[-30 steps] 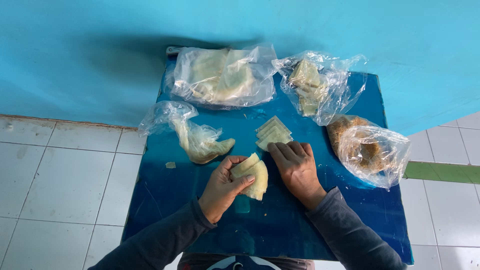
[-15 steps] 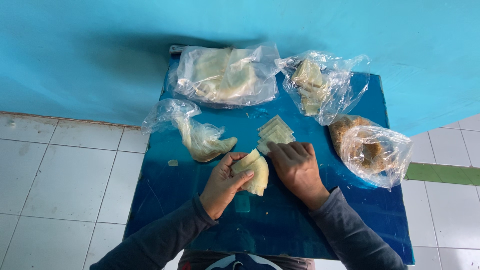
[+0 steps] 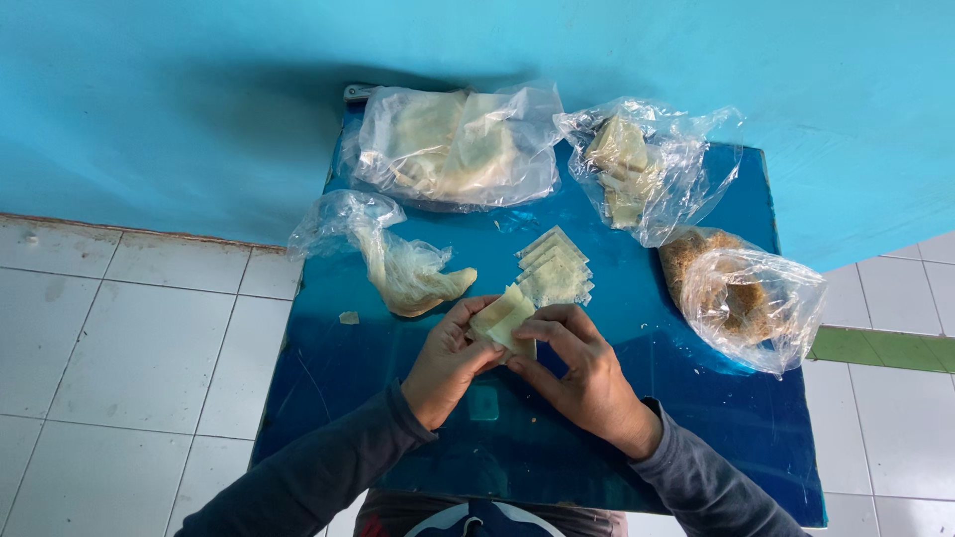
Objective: The person sits with a small blue board on their lap and folds thin pale pastry sheets by hand, creasing each sheet and stacking the folded pieces in an overlapping herringbone row on the board. Sheets are taken one at a time from plastic bags, folded, and added to the growing arrangement.
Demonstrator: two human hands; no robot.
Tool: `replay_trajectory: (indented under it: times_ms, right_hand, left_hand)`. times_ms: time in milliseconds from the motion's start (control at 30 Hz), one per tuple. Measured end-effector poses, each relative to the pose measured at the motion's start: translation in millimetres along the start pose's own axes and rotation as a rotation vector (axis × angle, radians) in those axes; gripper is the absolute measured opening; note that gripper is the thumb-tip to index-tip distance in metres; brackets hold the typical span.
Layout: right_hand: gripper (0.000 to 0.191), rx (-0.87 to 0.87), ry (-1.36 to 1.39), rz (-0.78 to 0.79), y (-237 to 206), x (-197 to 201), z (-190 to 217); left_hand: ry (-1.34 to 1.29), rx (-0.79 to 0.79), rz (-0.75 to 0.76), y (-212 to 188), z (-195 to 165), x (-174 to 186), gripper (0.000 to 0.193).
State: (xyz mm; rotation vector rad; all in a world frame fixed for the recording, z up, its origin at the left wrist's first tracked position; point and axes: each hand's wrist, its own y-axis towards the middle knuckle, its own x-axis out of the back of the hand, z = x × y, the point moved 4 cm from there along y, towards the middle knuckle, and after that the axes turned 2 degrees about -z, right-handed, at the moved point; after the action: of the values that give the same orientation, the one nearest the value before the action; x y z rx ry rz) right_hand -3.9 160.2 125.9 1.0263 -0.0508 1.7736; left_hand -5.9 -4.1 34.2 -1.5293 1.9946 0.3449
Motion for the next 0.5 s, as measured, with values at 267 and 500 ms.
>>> replay_trajectory:
  times_ms: [267,500]
  right_hand:
    - [0.028,-0.119,0.163,0.003,-7,-6,-12]
    - [0.014,-0.334,0.49,0.026,-17,-13,-44]
  left_hand:
    - [0.03,-0.048,0.013,3,5,2,0.047]
    - [0.079,-0.04,-0.024,2,4,3,0.047]
